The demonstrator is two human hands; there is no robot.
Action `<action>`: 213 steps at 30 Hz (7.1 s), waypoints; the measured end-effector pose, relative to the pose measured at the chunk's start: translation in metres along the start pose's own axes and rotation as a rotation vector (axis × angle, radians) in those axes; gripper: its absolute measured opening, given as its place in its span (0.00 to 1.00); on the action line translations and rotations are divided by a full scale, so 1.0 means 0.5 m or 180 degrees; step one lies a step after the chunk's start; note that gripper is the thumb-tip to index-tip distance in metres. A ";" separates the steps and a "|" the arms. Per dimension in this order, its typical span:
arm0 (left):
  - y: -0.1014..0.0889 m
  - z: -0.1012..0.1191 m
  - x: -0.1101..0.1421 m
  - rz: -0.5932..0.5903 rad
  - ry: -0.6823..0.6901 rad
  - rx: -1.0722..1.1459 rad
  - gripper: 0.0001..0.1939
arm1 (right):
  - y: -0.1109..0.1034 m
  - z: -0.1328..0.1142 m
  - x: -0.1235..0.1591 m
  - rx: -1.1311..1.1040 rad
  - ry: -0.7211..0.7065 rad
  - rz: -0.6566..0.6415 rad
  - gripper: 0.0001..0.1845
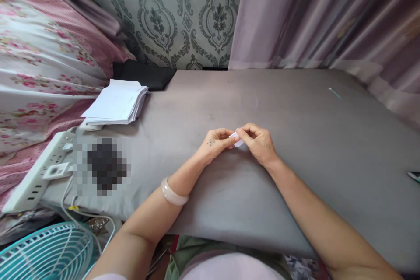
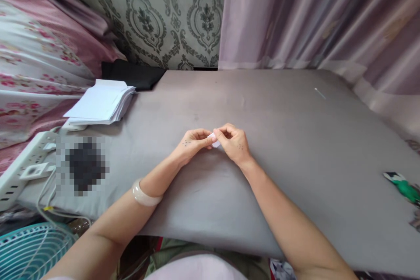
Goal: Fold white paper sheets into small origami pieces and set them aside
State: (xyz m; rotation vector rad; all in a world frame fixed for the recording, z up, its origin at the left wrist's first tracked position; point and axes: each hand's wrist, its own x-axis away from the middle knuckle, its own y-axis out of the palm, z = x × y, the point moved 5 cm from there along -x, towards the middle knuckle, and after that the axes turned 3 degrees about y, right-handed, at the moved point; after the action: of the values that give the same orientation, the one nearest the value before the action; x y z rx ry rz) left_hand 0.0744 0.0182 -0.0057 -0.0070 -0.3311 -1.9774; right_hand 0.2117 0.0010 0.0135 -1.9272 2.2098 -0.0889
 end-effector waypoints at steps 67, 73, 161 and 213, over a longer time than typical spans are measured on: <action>-0.057 0.012 0.005 0.0650 0.0783 -0.3143 0.10 | 0.059 0.012 0.037 0.2560 -0.0928 -0.0923 0.18; -0.073 0.028 -0.002 -0.0396 0.0912 -0.3119 0.13 | 0.061 0.014 0.031 0.2689 -0.0792 -0.0817 0.12; -0.117 0.018 -0.055 0.0149 -0.0042 -0.2826 0.12 | 0.073 0.012 -0.103 0.3385 0.2033 -0.2055 0.22; -0.041 0.015 -0.003 -0.0415 -0.0075 -0.0376 0.20 | 0.023 0.006 0.016 0.0257 0.0492 -0.0181 0.14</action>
State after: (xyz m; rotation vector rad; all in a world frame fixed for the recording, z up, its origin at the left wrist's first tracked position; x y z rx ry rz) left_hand 0.0557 0.0292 -0.0034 -0.0864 -0.2345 -2.1251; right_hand 0.2003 -0.0050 0.0077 -2.0010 2.2080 -0.3417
